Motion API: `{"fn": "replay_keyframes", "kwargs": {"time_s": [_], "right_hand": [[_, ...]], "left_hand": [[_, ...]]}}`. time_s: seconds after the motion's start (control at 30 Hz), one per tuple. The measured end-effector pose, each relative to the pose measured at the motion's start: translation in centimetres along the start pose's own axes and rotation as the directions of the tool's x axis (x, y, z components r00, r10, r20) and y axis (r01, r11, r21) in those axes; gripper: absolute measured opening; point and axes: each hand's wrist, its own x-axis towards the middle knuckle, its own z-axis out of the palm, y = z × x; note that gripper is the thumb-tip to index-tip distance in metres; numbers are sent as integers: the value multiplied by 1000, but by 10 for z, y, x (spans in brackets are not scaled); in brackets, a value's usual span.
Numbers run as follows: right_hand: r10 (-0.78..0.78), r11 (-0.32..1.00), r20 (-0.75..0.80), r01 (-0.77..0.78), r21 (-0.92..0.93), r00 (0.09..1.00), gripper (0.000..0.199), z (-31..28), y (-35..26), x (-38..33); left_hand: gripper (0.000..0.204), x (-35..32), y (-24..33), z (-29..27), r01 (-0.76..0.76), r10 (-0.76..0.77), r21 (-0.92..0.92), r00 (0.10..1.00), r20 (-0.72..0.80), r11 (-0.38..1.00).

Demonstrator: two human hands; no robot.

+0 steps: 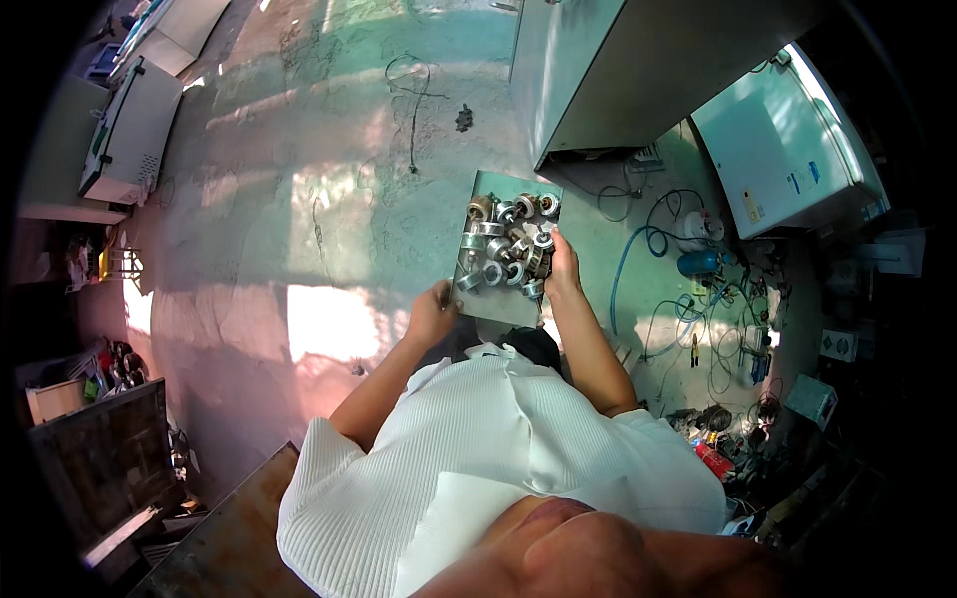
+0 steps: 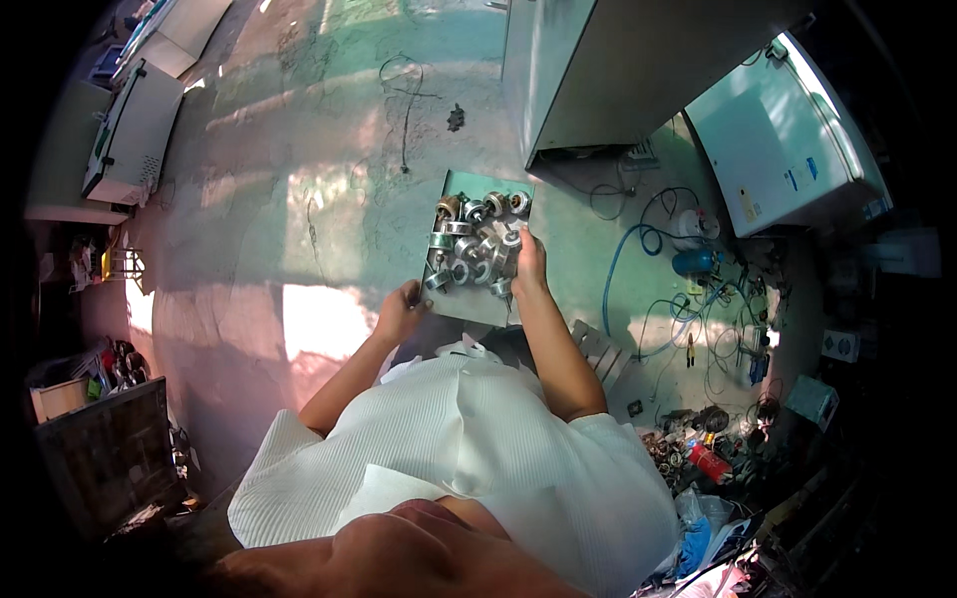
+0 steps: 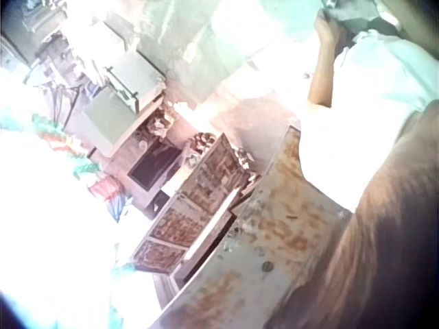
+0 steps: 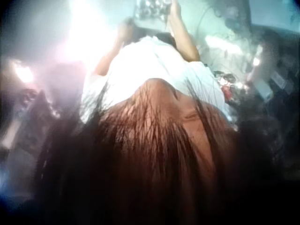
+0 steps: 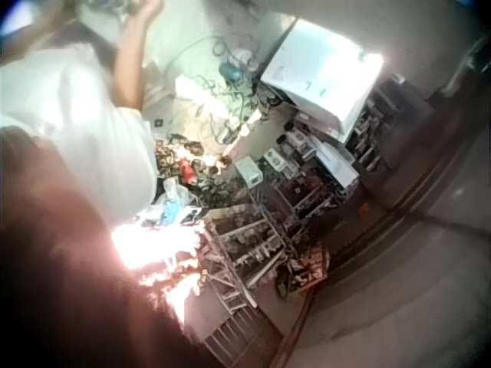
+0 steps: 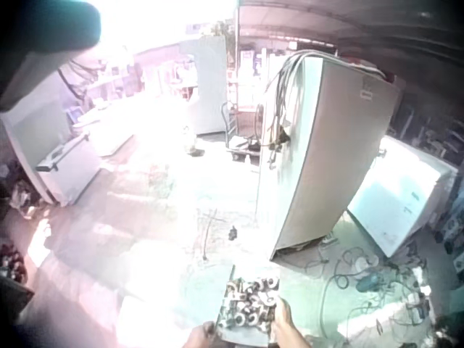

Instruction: The person carries a metal tray of parts across a workshop, then sits down to disassemble a motor component using a screwdriver to remove internal pieces.

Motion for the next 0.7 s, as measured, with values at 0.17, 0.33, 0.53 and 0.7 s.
{"fn": "replay_keyframes", "kwargs": {"time_s": [0.17, 0.33, 0.53, 0.7], "right_hand": [[70, 997, 23, -69, -48, 997, 29, 107, 17, 99], [77, 988, 23, -73, -137, 997, 29, 215, 5, 198], [99, 981, 114, -78, -176, 989, 30, 345, -5, 325], [84, 969, 141, -48, -243, 986, 30, 435, -15, 425]], "left_hand": [[32, 89, -23, -98, -12, 6, -76, 997, -79, 997], [26, 192, 0, -187, 45, -48, -69, 998, -35, 997], [29, 323, 9, -284, 35, -43, -335, 999, -17, 942], [30, 412, 39, -365, 137, -140, -234, 990, 1, 963]]}}
